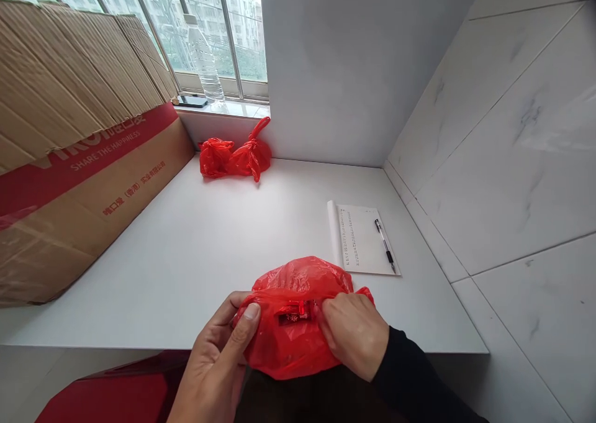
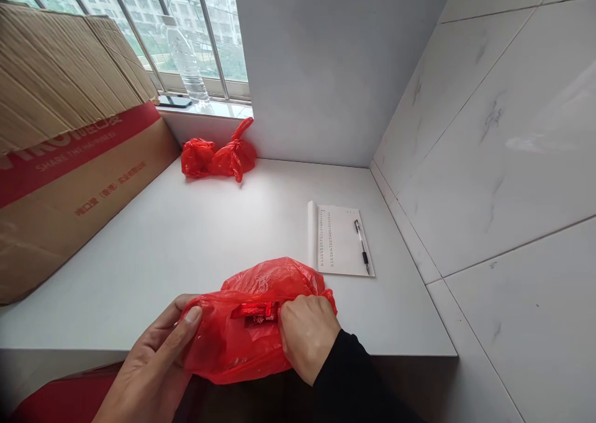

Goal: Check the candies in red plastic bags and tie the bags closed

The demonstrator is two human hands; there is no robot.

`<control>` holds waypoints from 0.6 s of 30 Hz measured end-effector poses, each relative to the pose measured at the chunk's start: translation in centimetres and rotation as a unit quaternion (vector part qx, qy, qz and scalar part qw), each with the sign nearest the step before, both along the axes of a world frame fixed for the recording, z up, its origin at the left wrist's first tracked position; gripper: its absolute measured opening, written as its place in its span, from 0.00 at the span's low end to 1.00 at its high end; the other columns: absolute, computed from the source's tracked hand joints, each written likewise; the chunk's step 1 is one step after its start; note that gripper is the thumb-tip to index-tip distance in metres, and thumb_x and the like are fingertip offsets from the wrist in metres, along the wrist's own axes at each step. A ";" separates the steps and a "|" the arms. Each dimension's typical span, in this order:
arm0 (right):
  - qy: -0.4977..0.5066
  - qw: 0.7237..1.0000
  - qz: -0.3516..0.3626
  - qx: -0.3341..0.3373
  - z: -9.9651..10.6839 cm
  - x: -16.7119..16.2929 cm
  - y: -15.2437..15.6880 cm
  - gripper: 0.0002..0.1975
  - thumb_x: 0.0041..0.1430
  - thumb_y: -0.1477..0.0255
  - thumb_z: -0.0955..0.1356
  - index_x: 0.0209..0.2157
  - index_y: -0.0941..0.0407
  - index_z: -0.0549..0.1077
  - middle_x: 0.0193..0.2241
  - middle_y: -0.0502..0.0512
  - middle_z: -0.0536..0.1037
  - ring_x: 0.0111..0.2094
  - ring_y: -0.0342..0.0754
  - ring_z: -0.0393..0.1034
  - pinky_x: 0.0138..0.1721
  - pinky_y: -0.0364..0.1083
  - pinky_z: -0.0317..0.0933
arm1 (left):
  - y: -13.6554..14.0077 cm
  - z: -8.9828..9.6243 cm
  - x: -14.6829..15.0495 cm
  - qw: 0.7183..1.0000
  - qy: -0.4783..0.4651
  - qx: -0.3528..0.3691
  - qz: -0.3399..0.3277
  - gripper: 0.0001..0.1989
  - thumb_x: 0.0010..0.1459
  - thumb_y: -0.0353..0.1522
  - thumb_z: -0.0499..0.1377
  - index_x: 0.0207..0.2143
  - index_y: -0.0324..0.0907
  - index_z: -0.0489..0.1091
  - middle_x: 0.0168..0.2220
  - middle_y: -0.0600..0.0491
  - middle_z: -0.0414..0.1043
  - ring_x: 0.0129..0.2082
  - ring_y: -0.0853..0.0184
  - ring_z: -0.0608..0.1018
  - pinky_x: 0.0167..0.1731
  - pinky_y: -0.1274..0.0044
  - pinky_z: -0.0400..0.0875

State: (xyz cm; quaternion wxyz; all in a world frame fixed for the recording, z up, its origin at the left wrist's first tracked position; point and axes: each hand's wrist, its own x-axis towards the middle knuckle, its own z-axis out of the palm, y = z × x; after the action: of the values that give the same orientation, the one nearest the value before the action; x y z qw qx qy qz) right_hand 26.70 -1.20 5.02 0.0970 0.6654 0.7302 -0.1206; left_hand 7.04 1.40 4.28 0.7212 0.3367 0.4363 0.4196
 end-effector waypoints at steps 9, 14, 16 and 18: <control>0.041 0.994 -0.100 0.006 0.5 0.7 0.1 0.14 0.67 0.80 0.56 0.40 0.59 0.71 0.24 0.59 0.79 0.25 0.56 0.75 0.23 0.47 0.43 | 0.4 0.3 0.6 0.999 -0.035 -0.023 0.029 0.13 0.50 0.41 0.70 0.35 0.45 0.76 0.34 0.53 0.80 0.29 0.63 0.80 0.23 0.77 0.76; 0.053 0.991 -0.123 -0.011 0.7 1.9 0.2 0.15 0.67 0.80 0.55 0.45 0.58 0.70 0.25 0.55 0.78 0.26 0.54 0.75 0.24 0.46 0.43 | 0.1 2.0 1.7 0.993 -0.042 -0.072 0.078 0.12 0.47 0.38 0.72 0.34 0.47 0.78 0.33 0.57 0.82 0.33 0.64 0.81 0.25 0.83 0.73; 0.055 0.993 -0.106 -0.018 0.5 2.0 -0.1 0.15 0.67 0.80 0.56 0.47 0.57 0.70 0.26 0.55 0.79 0.27 0.54 0.76 0.25 0.47 0.42 | -0.1 2.5 2.0 0.992 -0.053 -0.082 0.085 0.12 0.46 0.37 0.73 0.34 0.47 0.79 0.33 0.57 0.82 0.34 0.65 0.81 0.25 0.84 0.73; 0.049 0.994 -0.099 -0.022 0.2 1.9 -0.3 0.15 0.67 0.80 0.56 0.46 0.57 0.70 0.27 0.56 0.79 0.28 0.55 0.76 0.25 0.47 0.41 | 0.0 2.5 2.0 0.991 -0.058 -0.085 0.082 0.13 0.47 0.37 0.73 0.35 0.47 0.79 0.35 0.55 0.82 0.35 0.64 0.81 0.26 0.83 0.74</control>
State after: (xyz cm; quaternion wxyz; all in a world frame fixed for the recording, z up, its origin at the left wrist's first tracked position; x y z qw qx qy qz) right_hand 28.60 -1.46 5.27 0.0635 0.7254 0.6618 -0.1781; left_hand 9.06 1.37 6.79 0.7346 0.2122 0.4540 0.4573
